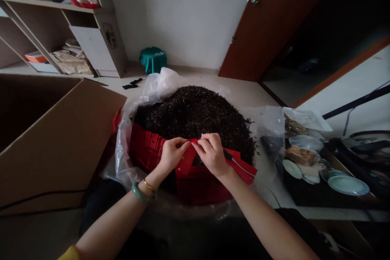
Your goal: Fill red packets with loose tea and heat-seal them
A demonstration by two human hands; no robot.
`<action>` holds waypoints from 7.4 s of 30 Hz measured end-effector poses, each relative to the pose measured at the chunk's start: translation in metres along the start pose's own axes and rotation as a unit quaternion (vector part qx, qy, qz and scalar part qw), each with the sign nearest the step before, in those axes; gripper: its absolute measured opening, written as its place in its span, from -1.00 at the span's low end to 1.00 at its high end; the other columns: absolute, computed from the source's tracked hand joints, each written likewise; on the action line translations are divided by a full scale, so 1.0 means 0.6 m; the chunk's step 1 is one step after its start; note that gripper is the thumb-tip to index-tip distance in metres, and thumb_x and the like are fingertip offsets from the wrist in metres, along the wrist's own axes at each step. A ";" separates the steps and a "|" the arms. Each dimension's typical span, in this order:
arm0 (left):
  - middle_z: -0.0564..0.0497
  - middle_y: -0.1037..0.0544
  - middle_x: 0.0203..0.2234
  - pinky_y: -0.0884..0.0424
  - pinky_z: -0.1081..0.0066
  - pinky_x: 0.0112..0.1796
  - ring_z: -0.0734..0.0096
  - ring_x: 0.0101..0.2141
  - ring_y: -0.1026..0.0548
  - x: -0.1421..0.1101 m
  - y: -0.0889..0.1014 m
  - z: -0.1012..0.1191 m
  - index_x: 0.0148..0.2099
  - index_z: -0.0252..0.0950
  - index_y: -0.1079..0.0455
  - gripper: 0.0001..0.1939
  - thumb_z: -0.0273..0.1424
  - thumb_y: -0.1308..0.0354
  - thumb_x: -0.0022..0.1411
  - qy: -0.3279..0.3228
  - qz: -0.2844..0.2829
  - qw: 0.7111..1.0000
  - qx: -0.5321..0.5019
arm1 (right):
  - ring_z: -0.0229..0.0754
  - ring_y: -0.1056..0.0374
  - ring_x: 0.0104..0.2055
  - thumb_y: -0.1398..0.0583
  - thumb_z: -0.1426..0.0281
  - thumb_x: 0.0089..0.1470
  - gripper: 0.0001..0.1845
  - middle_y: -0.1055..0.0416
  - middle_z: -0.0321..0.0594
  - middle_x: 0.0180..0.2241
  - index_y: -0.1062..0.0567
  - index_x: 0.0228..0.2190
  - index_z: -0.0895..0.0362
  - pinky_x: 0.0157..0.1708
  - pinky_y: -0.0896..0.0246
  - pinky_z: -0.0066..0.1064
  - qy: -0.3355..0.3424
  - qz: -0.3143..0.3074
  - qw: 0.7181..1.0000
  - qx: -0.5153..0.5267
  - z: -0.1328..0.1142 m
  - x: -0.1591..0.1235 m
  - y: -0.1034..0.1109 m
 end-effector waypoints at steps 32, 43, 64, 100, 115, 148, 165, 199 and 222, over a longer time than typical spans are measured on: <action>-0.11 -0.55 -0.16 -0.41 0.32 -0.11 0.33 -0.15 -0.49 -0.004 0.027 0.073 0.01 -0.31 -0.39 -0.61 -0.53 0.16 0.24 -0.284 -0.066 0.946 0.141 | -0.04 -0.43 -0.14 -0.14 0.21 0.09 -0.71 -0.55 -0.24 -0.31 -0.55 -0.22 0.06 -0.02 -0.29 -0.14 -0.267 -0.261 0.867 0.330 0.044 -0.030 -0.064; -0.11 -0.44 0.05 -0.15 0.07 0.08 0.05 0.14 -0.24 -0.033 -0.023 0.063 0.15 -0.22 -0.26 -0.59 -0.42 -0.03 0.25 -0.398 -0.006 0.812 0.426 | -0.13 -0.40 -0.07 -0.11 0.17 0.12 -0.66 -0.53 -0.25 -0.18 -0.54 -0.18 0.08 0.10 -0.18 -0.15 -0.356 -0.245 0.770 0.470 0.047 -0.043 -0.089; -0.08 -0.47 -0.06 -0.40 0.22 -0.10 0.12 -0.08 -0.35 -0.022 -0.035 0.034 0.08 -0.26 -0.24 -0.43 -0.46 -0.29 0.00 -0.331 -0.046 0.851 0.406 | -0.09 -0.32 0.02 -0.18 -0.04 -0.03 -0.46 -0.52 -0.21 -0.18 -0.52 -0.22 0.14 0.16 -0.01 -0.15 -0.426 -0.240 0.662 0.568 0.055 -0.072 -0.120; -0.02 -0.56 -0.24 -0.42 0.33 -0.22 0.23 -0.22 -0.46 0.029 0.048 0.044 -0.08 -0.25 -0.40 -0.55 -0.33 -0.34 -0.07 -0.191 0.055 0.932 0.302 | 0.17 -0.22 0.04 -0.27 0.35 -0.13 -0.38 -0.15 0.03 0.11 -0.28 0.02 -0.02 -0.22 -0.31 -0.16 -0.068 -0.577 0.813 -0.045 -0.012 -0.077 -0.188; -0.03 -0.56 -0.27 -0.41 0.32 -0.24 0.24 -0.26 -0.48 0.038 0.054 0.032 -0.10 -0.27 -0.40 -0.55 -0.34 -0.35 -0.09 -0.163 0.061 0.945 0.277 | -0.25 -0.30 -0.38 -0.22 0.45 -0.22 -0.75 -0.36 -0.39 -0.46 -0.41 -0.36 0.10 -0.32 -0.18 -0.45 -0.199 -0.357 0.886 0.220 0.033 0.018 -0.051; -0.02 -0.55 -0.32 -0.42 0.31 -0.25 0.25 -0.29 -0.51 0.045 0.038 0.011 -0.06 -0.29 -0.34 -0.47 -0.37 -0.37 -0.13 -0.117 0.052 0.961 0.246 | 0.08 -0.37 -0.03 -0.33 0.42 -0.18 -0.44 -0.42 0.00 -0.04 -0.44 -0.06 0.12 -0.11 -0.29 -0.20 -0.157 -0.477 0.864 0.043 0.031 -0.040 -0.153; -0.02 -0.54 -0.32 -0.43 0.32 -0.28 0.26 -0.30 -0.50 0.044 0.045 0.014 -0.06 -0.29 -0.34 -0.46 -0.39 -0.38 -0.14 -0.122 0.060 0.959 0.249 | -0.05 -0.44 -0.23 -0.19 0.61 -0.15 -0.56 -0.40 0.01 -0.12 -0.44 -0.15 0.13 -0.35 -0.22 -0.36 -0.167 -0.503 0.847 -0.045 0.021 -0.072 -0.197; -0.22 -0.44 -0.03 -0.36 0.16 -0.06 0.07 -0.05 -0.42 0.033 -0.004 -0.014 0.12 -0.35 -0.20 -0.27 -0.43 -0.33 -0.14 -0.210 0.032 0.955 0.205 | -0.23 -0.35 -0.36 -0.17 0.40 0.12 -0.81 -0.48 -0.19 -0.40 -0.54 -0.48 0.13 -0.32 -0.19 -0.45 -0.086 -0.254 0.963 0.025 -0.003 0.060 -0.073; 0.03 -0.54 -0.48 -0.49 0.38 -0.44 0.38 -0.46 -0.49 0.023 -0.057 -0.036 -0.28 -0.41 -0.44 -0.61 -0.32 -0.38 -0.17 0.020 -0.228 0.955 -0.187 | -0.22 -0.36 -0.32 -0.26 0.46 -0.01 -0.82 -0.45 -0.25 -0.32 -0.54 -0.28 0.09 -0.27 -0.22 -0.40 -0.050 -0.332 0.940 0.063 -0.007 0.093 -0.012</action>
Point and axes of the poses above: each hand's wrist, its own x-axis towards the middle knuckle, its own y-axis out of the back of the hand, z = x × y, the point moved 7 cm from there along x, towards the middle knuckle
